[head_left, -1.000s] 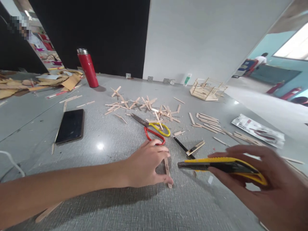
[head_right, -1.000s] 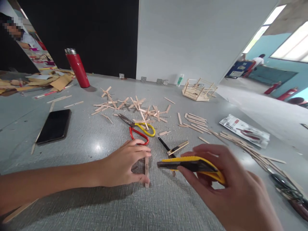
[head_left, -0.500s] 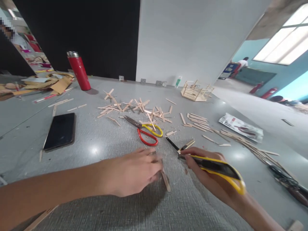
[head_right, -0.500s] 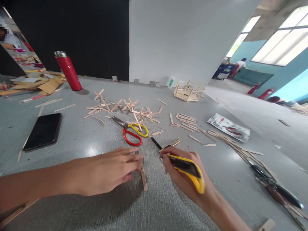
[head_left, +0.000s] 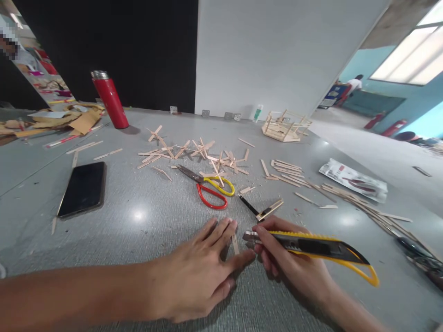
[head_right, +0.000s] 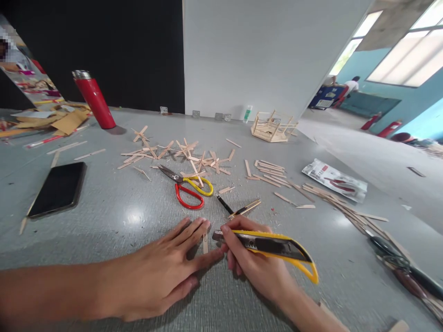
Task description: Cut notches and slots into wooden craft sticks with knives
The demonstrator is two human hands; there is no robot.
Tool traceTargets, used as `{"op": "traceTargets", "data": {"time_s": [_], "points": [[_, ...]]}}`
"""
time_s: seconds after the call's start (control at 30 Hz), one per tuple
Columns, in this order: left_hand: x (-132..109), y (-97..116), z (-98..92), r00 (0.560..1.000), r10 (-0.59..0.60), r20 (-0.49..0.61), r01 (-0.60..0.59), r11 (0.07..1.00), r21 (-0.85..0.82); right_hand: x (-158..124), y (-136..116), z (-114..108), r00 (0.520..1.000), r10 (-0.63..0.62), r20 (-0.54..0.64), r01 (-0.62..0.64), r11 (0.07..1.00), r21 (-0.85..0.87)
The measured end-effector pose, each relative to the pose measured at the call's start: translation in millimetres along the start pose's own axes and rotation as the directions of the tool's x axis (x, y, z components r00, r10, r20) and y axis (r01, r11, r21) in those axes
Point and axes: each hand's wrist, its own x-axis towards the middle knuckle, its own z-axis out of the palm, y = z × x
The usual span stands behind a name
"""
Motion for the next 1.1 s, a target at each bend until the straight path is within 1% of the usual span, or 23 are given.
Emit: {"op": "traceTargets", "data": {"time_s": [0.07, 0.13, 0.23, 0.3, 0.37, 0.43, 0.5, 0.57, 0.67, 0.73, 0.87, 0.97, 1.1], "points": [[1, -2, -3.0, 1.000, 0.001, 0.007, -0.001, 0.999, -0.038, 1, -2, 3, 0.998, -0.056, 0.016, 0.057, 0.997, -0.053], [2, -3, -12.0, 0.999, 0.000, 0.046, 0.004, 0.997, -0.082, 2, -4, 4, 0.996, -0.085, 0.014, 0.086, 0.993, -0.077], [3, -6, -31.0, 0.991, 0.014, 0.130, 0.004, 0.991, -0.137, 5, -2, 5, 0.994, -0.089, -0.059, 0.087, 0.995, -0.042], [4, -10, -39.4, 0.980, 0.058, 0.191, -0.034, 0.991, -0.128, 6, 0, 5, 0.992, -0.092, -0.088, 0.089, 0.995, -0.039], [5, -13, -39.4, 0.970, 0.099, 0.220, -0.080, 0.992, -0.092, 6, 3, 4, 0.992, -0.098, -0.083, 0.092, 0.993, -0.072], [5, -15, -31.4, 0.980, 0.093, 0.176, -0.087, 0.995, -0.041, 5, 4, 2, 0.992, -0.103, -0.067, 0.094, 0.987, -0.132], [6, -15, -20.1, 0.994, 0.071, 0.083, -0.072, 0.997, 0.012, 5, 5, 2, 0.992, -0.114, -0.051, 0.102, 0.974, -0.205], [6, -14, -10.5, 0.996, 0.085, 0.007, -0.085, 0.995, 0.042, 5, 6, 2, 0.989, -0.138, -0.048, 0.120, 0.956, -0.268], [7, -14, -3.5, 0.992, 0.117, -0.054, -0.114, 0.992, 0.043, 7, 6, 4, 0.982, -0.178, -0.059, 0.148, 0.931, -0.332], [7, -15, -2.2, 0.990, 0.124, -0.066, -0.123, 0.992, 0.029, 8, 6, 5, 0.980, -0.188, -0.059, 0.155, 0.922, -0.355], [8, -18, 0.9, 0.987, 0.149, -0.051, -0.149, 0.989, 0.013, 9, 7, 7, 0.981, -0.187, -0.058, 0.151, 0.913, -0.379], [8, -19, 3.3, 0.987, 0.149, -0.060, -0.149, 0.989, 0.010, 9, 9, 6, 0.983, -0.177, -0.050, 0.147, 0.919, -0.367], [9, -20, -2.2, 0.987, 0.155, -0.051, -0.155, 0.988, -0.008, 10, 12, 3, 0.987, -0.155, -0.032, 0.135, 0.928, -0.347]]}}
